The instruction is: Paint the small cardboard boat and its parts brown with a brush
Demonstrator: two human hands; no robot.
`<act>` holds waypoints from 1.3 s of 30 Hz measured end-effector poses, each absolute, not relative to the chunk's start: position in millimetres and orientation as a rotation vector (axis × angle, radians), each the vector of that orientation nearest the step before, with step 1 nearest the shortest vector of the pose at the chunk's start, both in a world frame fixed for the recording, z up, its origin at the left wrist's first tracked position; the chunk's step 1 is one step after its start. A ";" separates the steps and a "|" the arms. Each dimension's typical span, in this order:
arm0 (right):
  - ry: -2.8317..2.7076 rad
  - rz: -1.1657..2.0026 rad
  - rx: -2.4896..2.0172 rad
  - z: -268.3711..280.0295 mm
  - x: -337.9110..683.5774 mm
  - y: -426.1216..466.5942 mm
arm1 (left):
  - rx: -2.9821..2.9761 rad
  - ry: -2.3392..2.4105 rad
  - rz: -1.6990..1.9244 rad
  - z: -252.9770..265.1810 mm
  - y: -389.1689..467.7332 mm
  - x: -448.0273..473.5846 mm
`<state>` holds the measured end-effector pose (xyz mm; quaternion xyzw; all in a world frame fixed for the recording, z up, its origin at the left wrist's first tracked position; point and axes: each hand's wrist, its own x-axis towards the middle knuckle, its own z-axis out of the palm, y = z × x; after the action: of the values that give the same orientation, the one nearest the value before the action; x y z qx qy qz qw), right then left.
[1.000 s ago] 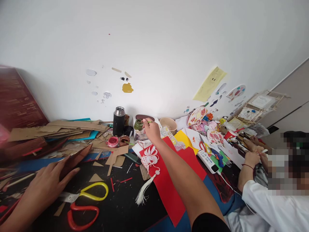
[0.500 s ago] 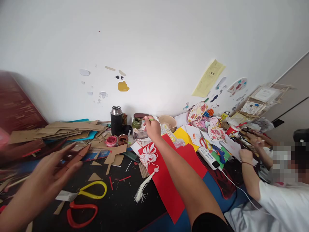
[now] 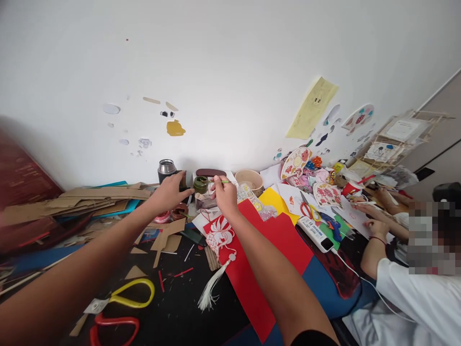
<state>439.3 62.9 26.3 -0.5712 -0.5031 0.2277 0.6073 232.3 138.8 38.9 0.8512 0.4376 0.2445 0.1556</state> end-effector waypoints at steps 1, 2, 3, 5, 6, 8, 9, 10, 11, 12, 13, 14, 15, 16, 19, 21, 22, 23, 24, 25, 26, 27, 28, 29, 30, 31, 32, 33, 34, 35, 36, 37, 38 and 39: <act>-1.159 0.526 -1.316 25.8 439.4 63.0 | 2.428 1.267 0.670 37.3 145.3 241.4; -1.155 0.527 -1.313 25.3 439.2 63.1 | 2.421 1.274 0.651 35.2 150.7 249.3; -1.153 0.527 -1.310 24.9 438.8 63.1 | 2.414 1.279 0.634 32.7 154.9 256.1; -1.150 0.528 -1.304 24.3 437.4 63.3 | 2.399 1.285 0.603 27.6 160.6 266.7; -1.151 0.526 -1.302 24.2 436.7 63.4 | 2.392 1.286 0.589 25.5 162.4 270.8; -1.157 0.518 -1.299 24.0 435.4 63.8 | 2.379 1.288 0.568 23.6 164.8 277.5; -1.161 0.513 -1.298 24.0 435.1 64.0 | 2.372 1.289 0.560 23.7 165.7 280.3; -1.167 0.511 -1.300 23.9 435.0 64.1 | 2.365 1.290 0.553 24.5 166.4 282.8; -1.171 0.511 -1.302 23.7 435.2 64.1 | 2.358 1.291 0.546 25.8 167.1 285.0; -1.174 0.511 -1.305 23.5 435.5 64.1 | 2.350 1.293 0.540 27.3 167.6 287.0; -1.174 0.511 -1.307 23.2 435.9 64.0 | 2.342 1.297 0.534 28.8 168.0 288.8; -1.173 0.509 -1.310 22.8 436.4 63.8 | 2.334 1.304 0.528 30.2 168.3 290.4; -1.169 0.507 -1.313 22.4 436.8 63.6 | 2.326 1.314 0.523 31.3 168.5 291.7; -1.166 0.505 -1.314 21.9 437.1 63.4 | 2.317 1.327 0.520 32.2 168.5 292.9; -1.162 0.507 -1.320 20.9 437.2 63.5 | 2.296 1.372 0.518 34.6 166.9 296.0; -1.155 0.512 -1.324 21.9 436.8 63.7 | 2.292 1.387 0.532 37.6 163.9 297.8; -1.148 0.516 -1.321 23.4 436.3 63.5 | 2.294 1.385 0.547 40.0 161.5 298.4; -1.137 0.519 -1.312 25.9 435.7 62.8 | 2.298 1.380 0.564 43.0 158.4 298.6; -1.126 0.524 -1.298 29.4 434.8 61.4 | 2.303 1.370 0.587 46.6 154.6 298.0; -1.114 0.530 -1.277 33.8 433.5 59.2 | 2.309 1.363 0.611 50.6 150.2 296.5; -1.104 0.531 -1.255 39.0 431.6 56.2 | 2.314 1.357 0.633 54.7 145.3 293.7; -1.103 0.534 -1.232 44.7 429.0 52.3 | 2.327 1.343 0.667 58.7 139.9 289.4; -1.102 0.538 -1.207 50.6 425.8 47.8 | 2.342 1.312 0.741 62.3 134.3 283.4; -1.105 0.546 -1.183 56.1 421.8 42.8 | 2.355 1.273 0.805 65.2 128.6 275.7; -1.112 0.553 -1.163 60.9 417.0 37.6 | 2.364 1.233 0.856 67.2 122.7 266.4; -1.128 0.569 -1.149 64.7 411.6 32.2 | 2.372 1.199 0.895 68.0 116.8 255.6; -1.147 0.600 -1.134 67.1 405.6 27.0 | 2.374 1.179 0.920 67.7 110.7 243.5; -1.169 0.630 -1.114 68.0 399.0 22.1 | 2.364 1.176 0.931 66.0 104.4 230.6; -1.196 0.656 -1.095 67.6 392.0 17.5 | 2.343 1.181 0.928 63.0 97.9 217.1; -1.223 0.676 -1.083 65.9 384.7 13.3 | 2.311 1.195 0.908 58.8 91.2 203.4; -1.252 0.707 -1.074 63.2 377.2 9.5 | 2.270 1.219 0.897 53.5 84.3 189.9; -1.262 0.739 -1.068 59.6 369.5 6.2 | 2.230 1.234 0.892 47.2 77.5 176.9; -1.270 0.779 -1.064 55.3 361.8 3.2 | 2.198 1.237 0.894 40.2 70.7 164.5; -1.269 0.817 -1.061 50.5 354.2 0.4 | 2.172 1.256 0.888 32.6 64.2 153.0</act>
<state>354.2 0.4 50.5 -0.4585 -0.5484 0.3529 0.6038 153.0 64.2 32.6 0.7927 0.4583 0.3240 0.2379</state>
